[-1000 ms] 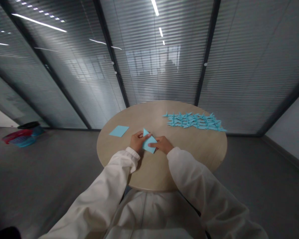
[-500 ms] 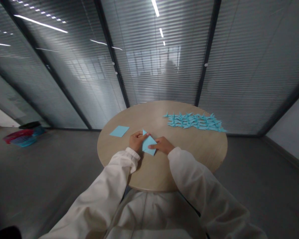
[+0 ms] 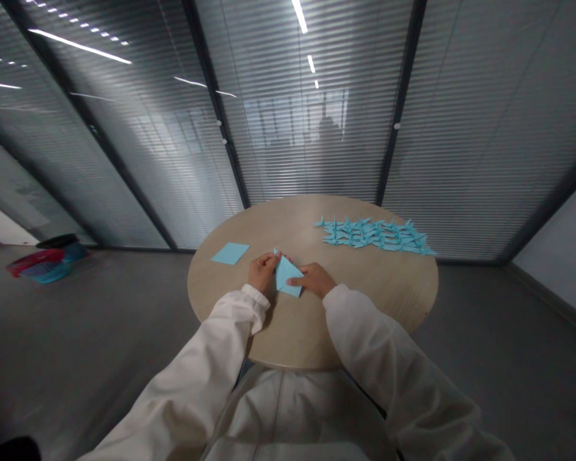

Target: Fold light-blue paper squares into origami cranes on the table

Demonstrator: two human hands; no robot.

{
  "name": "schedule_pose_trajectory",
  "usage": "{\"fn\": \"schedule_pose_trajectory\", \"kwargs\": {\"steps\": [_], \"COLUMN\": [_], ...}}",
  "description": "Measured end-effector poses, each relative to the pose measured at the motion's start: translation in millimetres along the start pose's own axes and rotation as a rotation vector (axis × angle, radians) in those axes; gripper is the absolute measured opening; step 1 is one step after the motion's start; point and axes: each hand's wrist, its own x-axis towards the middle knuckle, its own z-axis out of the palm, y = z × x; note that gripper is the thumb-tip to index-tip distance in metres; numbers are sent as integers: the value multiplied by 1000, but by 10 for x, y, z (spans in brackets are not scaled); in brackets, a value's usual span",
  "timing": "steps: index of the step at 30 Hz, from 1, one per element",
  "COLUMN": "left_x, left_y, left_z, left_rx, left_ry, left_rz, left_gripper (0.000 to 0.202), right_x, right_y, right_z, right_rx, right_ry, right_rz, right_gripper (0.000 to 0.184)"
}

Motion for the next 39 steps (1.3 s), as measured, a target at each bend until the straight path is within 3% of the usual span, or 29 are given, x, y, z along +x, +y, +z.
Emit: {"fn": "schedule_pose_trajectory", "kwargs": {"steps": [7,13,24,29,34,39], "left_x": [55,16,5,20,48,35], "left_y": [-52,27,5,29,11,14], "left_z": [-34,-10,-28,-54,-81,-49], "left_rx": [43,63,2,110,217,89], "left_ry": [-81,17,28,28,100,72], "left_rz": [34,18,71,77,136,131], "left_gripper": [44,39,39,40,38,39], "right_x": [16,15,-7,-4,13,9], "right_y": [26,36,-15,11,34,12], "right_z": [4,17,39,46,32,31], "right_rx": [-27,-8,21,12,-32,-23], "right_ry": [11,0,-38,-46,-51,-44], "right_rz": [-6,8,-30,-37,-33,-23], "right_gripper": [37,36,36,38,38,38]}}
